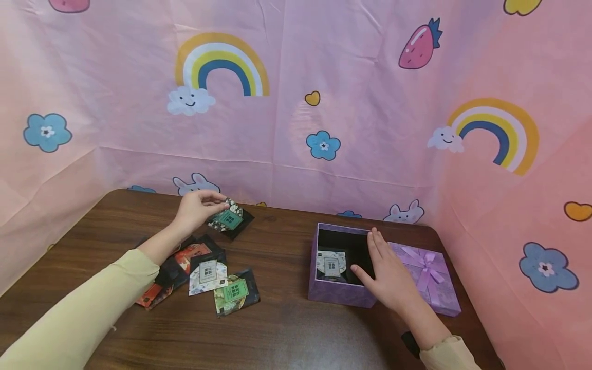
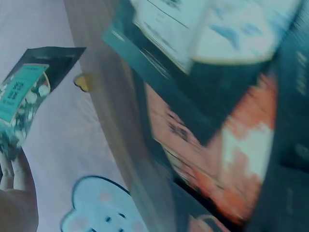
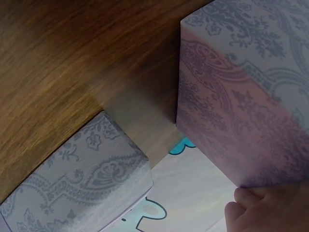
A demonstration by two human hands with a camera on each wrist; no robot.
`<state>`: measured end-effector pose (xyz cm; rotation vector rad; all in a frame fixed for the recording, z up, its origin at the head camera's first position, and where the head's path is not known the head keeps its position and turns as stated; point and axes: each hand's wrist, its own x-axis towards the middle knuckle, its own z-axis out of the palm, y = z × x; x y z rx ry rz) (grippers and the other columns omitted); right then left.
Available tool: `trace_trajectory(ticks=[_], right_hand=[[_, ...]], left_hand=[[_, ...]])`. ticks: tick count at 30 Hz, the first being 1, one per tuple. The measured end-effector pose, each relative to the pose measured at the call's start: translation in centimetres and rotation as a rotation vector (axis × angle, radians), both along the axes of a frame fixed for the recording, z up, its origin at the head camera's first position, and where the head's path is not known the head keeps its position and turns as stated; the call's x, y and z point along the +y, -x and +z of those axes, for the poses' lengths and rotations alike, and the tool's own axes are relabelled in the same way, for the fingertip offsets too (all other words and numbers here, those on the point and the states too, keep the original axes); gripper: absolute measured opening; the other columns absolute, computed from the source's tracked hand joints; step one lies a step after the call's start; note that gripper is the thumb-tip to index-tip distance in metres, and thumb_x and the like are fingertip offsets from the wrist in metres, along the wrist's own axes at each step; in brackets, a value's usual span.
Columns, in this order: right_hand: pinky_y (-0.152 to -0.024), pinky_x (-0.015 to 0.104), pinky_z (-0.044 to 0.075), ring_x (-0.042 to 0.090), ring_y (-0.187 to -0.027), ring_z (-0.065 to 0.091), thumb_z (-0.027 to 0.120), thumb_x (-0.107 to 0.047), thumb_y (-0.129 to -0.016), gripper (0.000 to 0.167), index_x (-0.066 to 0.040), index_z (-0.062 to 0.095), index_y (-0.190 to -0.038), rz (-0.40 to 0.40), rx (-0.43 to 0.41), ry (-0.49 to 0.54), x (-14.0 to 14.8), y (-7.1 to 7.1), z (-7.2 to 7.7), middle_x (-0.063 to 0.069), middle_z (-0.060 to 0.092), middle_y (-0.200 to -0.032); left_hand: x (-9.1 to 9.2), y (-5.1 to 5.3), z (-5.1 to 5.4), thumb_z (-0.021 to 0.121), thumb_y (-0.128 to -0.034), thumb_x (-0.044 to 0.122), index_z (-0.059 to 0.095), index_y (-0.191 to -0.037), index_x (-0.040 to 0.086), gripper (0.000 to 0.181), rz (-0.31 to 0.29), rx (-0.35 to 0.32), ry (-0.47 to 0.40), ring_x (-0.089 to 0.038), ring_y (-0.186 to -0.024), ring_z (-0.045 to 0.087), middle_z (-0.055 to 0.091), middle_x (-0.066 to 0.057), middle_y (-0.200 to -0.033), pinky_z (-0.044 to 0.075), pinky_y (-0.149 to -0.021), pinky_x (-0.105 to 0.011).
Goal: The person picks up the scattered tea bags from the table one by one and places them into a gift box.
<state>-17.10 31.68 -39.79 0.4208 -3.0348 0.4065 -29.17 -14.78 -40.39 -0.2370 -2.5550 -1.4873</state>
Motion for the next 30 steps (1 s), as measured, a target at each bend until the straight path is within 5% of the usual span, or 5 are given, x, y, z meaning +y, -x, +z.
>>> trace_trajectory(ticks=[15, 30], right_hand=[[-0.126, 0.07, 0.026, 0.049, -0.162, 0.02, 0.06, -0.047, -0.106, 0.091, 0.002, 0.016, -0.168, -0.002, 0.0, 0.002, 0.0, 0.0, -0.1, 0.024, 0.014, -0.177], [-0.127, 0.068, 0.025, 0.046, -0.163, 0.017, 0.058, -0.05, -0.106, 0.092, 0.001, 0.015, -0.169, 0.013, 0.005, 0.001, 0.3, 0.0, -0.4, 0.021, 0.011, -0.178]], left_hand=[[5.4, 0.1, 2.7, 0.078, -0.0984, 0.014, 0.084, -0.11, 0.002, 0.017, -0.013, 0.076, -0.017, -0.034, -0.104, 0.075, 0.081, -0.019, -0.112, 0.057, -0.082, -0.034], [12.6, -0.3, 6.1, 0.078, -0.0985, 0.014, 0.084, -0.109, 0.005, 0.015, -0.167, 0.098, -0.033, -0.029, -0.1, 0.076, 0.082, -0.014, -0.111, 0.059, -0.082, -0.032]])
